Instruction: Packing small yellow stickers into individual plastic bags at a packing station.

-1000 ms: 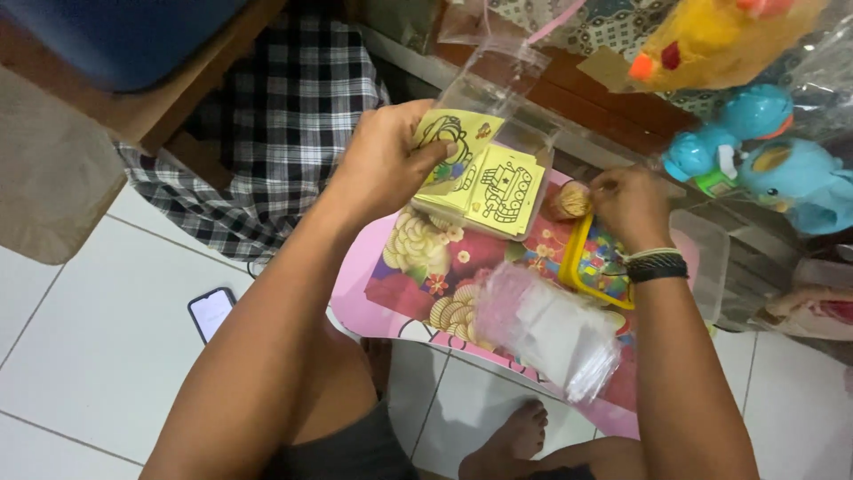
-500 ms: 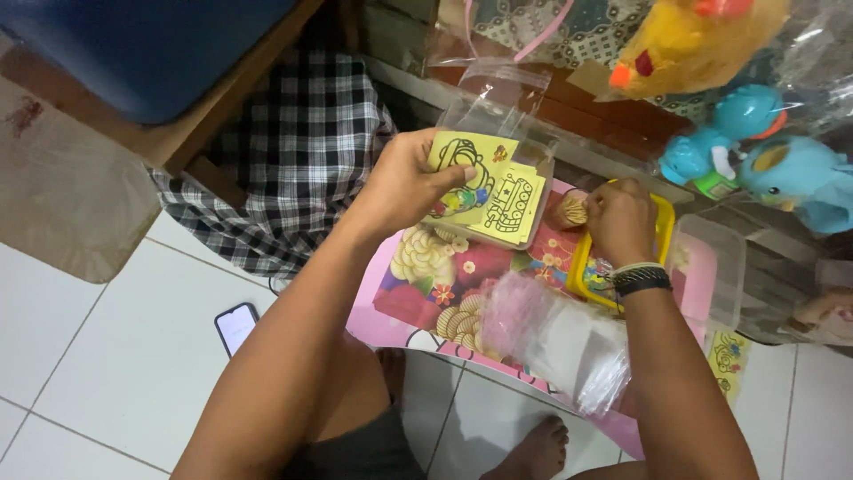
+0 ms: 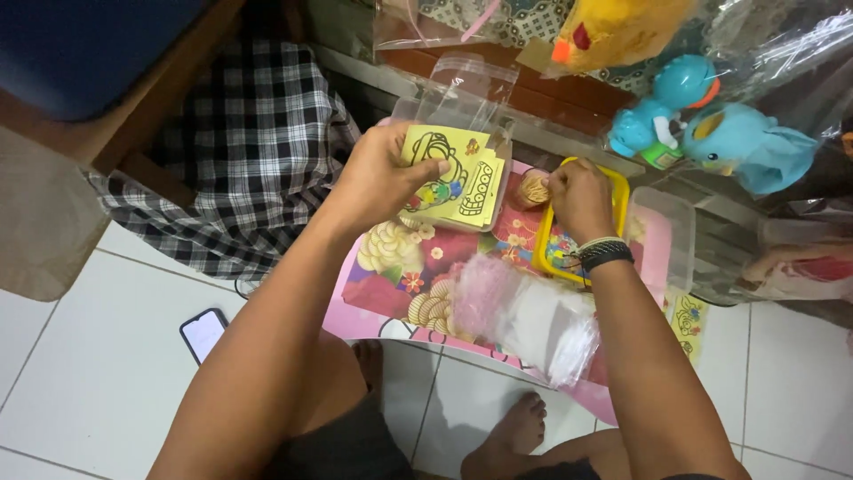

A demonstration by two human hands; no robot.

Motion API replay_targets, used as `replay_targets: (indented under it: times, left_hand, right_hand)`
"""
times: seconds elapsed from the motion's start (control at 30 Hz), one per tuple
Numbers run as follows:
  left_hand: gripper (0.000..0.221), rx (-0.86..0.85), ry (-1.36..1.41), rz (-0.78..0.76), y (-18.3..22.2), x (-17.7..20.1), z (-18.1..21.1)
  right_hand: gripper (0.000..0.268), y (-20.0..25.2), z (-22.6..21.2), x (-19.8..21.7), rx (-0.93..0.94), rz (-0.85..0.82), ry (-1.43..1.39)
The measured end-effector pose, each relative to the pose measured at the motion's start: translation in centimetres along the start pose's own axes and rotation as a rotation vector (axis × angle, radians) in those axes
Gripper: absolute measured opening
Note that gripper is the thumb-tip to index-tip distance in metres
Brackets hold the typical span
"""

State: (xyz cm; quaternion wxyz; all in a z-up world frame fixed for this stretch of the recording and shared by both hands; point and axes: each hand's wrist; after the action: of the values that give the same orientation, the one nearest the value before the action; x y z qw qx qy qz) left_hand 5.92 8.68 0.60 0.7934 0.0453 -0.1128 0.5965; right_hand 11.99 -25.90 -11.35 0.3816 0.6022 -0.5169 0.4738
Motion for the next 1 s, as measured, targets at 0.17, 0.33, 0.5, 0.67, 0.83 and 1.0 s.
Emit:
replay_targets:
  times: [0.17, 0.33, 0.5, 0.67, 0.83, 1.0]
  left_hand:
    - [0.014, -0.022, 0.011, -0.004, -0.5, -0.2, -0.9]
    - [0.014, -0.008, 0.012, -0.039, -0.9, -0.5, -1.2]
    - [0.012, 0.049, 0.035, -0.093, -0.6, -1.6, -1.4]
    - [0.009, 0.027, -0.014, -0.237, 0.6, -2.5, -0.2]
    - [0.011, 0.004, -0.175, -0.3, 2.1, -5.0, 1.3]
    - [0.003, 0.151, -0.118, -0.412, 3.2, -6.6, 3.2]
  right_hand:
    - [0.003, 1.0, -0.6, 1.1, 0.0, 0.012, -0.136]
    - [0.001, 2.1, -1.6, 3.5, 0.077, 0.085, -0.156]
    - [0.006, 5.4, -3.9, 8.7, 0.199, 0.233, -0.253]
    - [0.012, 10.6, -9.8, 14.7, 0.186, 0.284, -0.606]
    - [0.014, 12.3, -11.8, 16.0, 0.301, 0.388, -0.69]
    - [0.01, 12.3, -11.9, 15.2, 0.323, 0.276, -0.789]
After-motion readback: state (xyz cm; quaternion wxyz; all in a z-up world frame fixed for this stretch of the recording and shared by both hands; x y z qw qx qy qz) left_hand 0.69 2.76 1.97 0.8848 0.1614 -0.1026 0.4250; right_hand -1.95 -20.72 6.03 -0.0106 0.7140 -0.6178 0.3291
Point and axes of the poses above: each hand's wrist, its own y-axis away from the middle knuckle, its own x-axis out of the back of the hand, z = x × y, and after that the axes turned 11 degrees about -z, right-handed
